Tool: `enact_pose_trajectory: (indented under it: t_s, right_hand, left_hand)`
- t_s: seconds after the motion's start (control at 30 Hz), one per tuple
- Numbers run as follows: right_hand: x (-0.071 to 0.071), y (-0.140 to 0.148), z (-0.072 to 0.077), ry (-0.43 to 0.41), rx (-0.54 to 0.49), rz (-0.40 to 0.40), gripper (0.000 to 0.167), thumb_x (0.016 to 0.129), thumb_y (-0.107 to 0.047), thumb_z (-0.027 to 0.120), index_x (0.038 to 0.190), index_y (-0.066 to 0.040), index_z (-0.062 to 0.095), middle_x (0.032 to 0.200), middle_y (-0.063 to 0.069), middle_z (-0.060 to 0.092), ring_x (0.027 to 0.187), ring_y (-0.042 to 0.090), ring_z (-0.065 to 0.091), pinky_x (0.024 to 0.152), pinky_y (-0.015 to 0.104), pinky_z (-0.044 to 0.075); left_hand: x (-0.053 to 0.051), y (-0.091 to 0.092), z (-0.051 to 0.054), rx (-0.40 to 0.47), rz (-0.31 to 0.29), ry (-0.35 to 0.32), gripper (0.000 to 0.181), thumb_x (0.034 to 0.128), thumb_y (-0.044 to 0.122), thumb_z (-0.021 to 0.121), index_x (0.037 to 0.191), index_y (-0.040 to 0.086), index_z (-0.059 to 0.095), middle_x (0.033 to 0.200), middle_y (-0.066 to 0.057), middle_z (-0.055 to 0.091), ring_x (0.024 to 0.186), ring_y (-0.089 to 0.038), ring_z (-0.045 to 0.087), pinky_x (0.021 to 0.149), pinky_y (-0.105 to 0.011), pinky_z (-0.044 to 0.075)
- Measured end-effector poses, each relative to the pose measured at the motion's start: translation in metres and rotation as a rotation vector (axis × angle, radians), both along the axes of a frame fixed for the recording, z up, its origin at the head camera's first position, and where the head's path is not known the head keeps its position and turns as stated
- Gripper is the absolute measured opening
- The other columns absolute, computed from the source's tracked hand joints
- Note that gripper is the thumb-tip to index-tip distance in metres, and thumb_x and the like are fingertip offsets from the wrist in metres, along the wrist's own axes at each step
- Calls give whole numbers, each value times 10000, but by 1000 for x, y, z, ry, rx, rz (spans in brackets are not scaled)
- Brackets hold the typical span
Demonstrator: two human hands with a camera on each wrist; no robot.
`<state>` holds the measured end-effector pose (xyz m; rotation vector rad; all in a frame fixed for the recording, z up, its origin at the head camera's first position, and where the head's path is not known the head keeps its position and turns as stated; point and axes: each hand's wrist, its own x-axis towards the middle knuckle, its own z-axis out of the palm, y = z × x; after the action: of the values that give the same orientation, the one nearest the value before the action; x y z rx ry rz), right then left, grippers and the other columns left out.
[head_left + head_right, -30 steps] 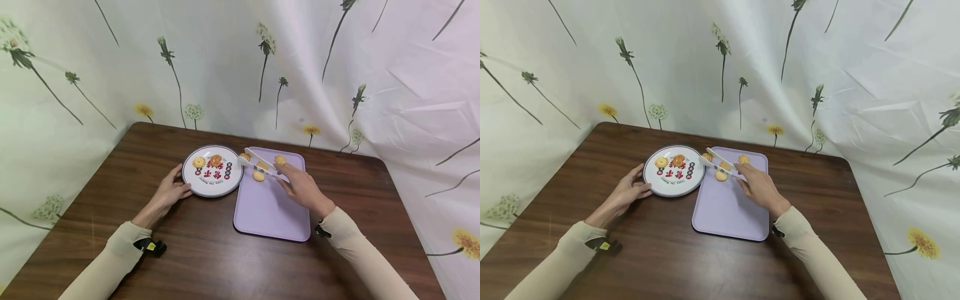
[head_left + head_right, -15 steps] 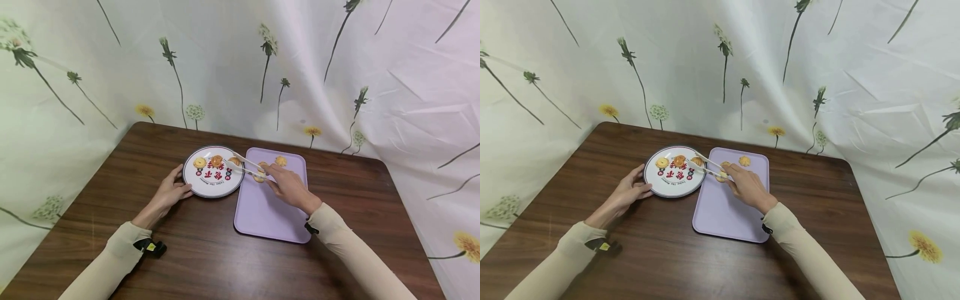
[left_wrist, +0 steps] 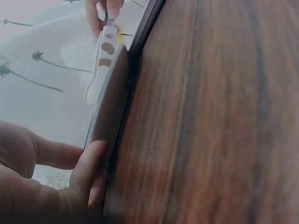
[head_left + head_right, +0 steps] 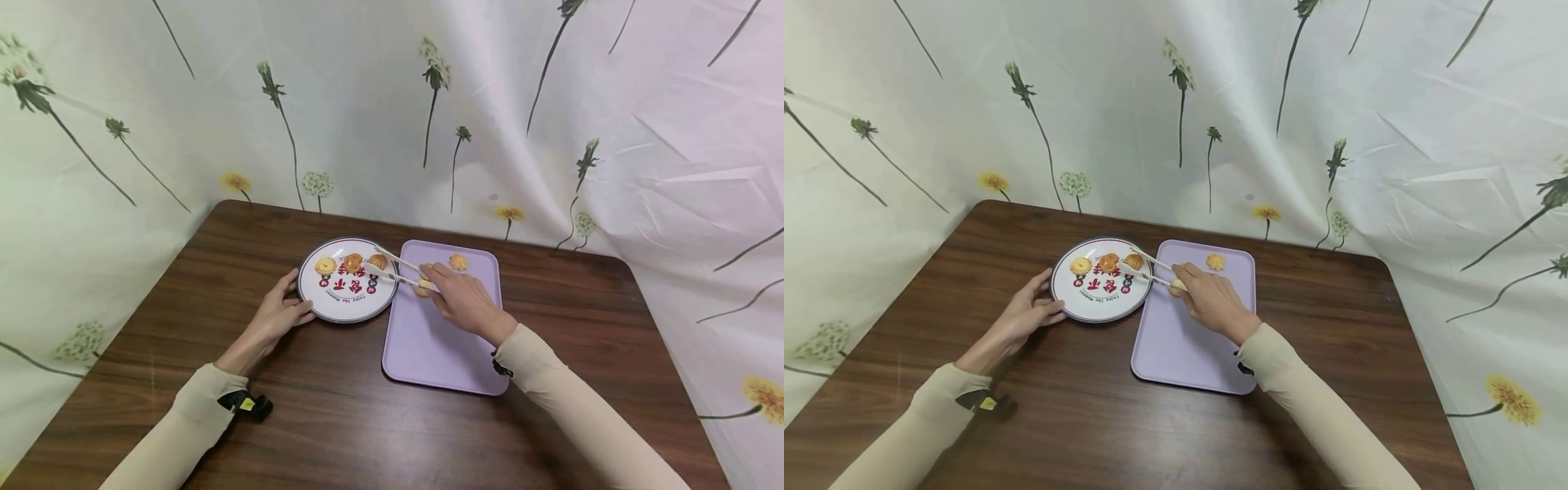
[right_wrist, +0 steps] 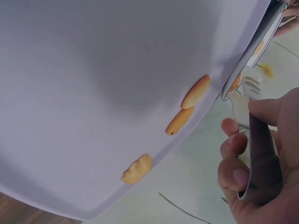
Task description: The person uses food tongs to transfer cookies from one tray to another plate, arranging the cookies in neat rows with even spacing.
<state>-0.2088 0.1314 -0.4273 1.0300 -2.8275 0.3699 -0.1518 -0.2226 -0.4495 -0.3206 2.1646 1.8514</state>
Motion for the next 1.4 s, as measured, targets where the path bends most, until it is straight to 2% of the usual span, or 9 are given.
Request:
enact_pose_trajectory:
  t_s: [0.17,0.43,0.63,0.77,0.87,0.97,1.07,1.2,1.4]
  right_hand:
    - [1,-1,2,-7,-8,-8,463,1026,-198,670,1472,-109,581,1240,38,678,766,250,672,560,459,605]
    - [3,1,1,-8,-21,-4,461,1019,-208,685,1463,-128,584,1156,32,678,656,194,577,494,385,531]
    - [7,6,2,-11,-20,-3,501,1009,-194,693,1487,-119,561,1156,58,682,683,202,603,521,405,551]
    - [10,12,5,-20,-31,-9,541,1012,-200,686,1522,-106,531,1189,70,686,802,228,667,643,467,611]
    - [11,19,7,-27,-47,-24,545,1023,-222,669,1532,-94,520,1305,118,684,1038,301,718,855,527,645]
    - [12,27,8,-32,-61,-50,533,1038,-255,650,1532,-99,521,1376,128,671,1207,337,688,974,552,628]
    - [12,37,7,-35,-79,-80,519,1048,-276,634,1527,-108,525,1336,103,690,1165,323,702,905,547,646]
    - [13,51,4,-41,-104,-115,508,1049,-286,635,1519,-121,536,1245,69,704,1004,291,716,742,522,635]
    - [12,78,-2,-32,-116,-172,498,1041,-262,648,1506,-118,545,1209,75,693,943,282,689,673,504,598]
  left_hand:
    - [-1,0,1,2,-1,5,856,1061,-22,498,1694,178,-41,1722,-247,82,1460,-430,426,957,-179,632]
    - [-1,-1,-1,1,3,4,852,1061,-23,495,1694,173,-41,1724,-249,79,1460,-433,427,957,-174,630]
    - [-1,0,-2,-2,4,-2,856,1061,-21,498,1695,182,-40,1725,-247,72,1465,-436,423,961,-176,630]
    - [-1,0,-2,-9,2,-2,859,1061,-22,498,1694,184,-45,1725,-250,65,1465,-440,422,959,-178,631]
    - [-1,0,-1,-10,3,0,861,1060,-24,498,1694,184,-45,1725,-249,64,1464,-442,423,957,-178,632]
    - [0,0,0,-9,4,1,861,1060,-22,499,1694,182,-47,1727,-248,59,1469,-443,417,956,-180,633]
    - [0,0,0,1,6,1,861,1058,-28,497,1694,179,-46,1726,-248,59,1470,-438,414,958,-175,630]
    - [-1,0,-1,12,3,6,864,1054,-42,492,1693,165,-51,1719,-256,63,1467,-435,408,958,-168,627]
    - [-1,0,-2,13,1,12,861,1054,-43,492,1692,157,-50,1712,-262,73,1461,-430,413,951,-165,629]
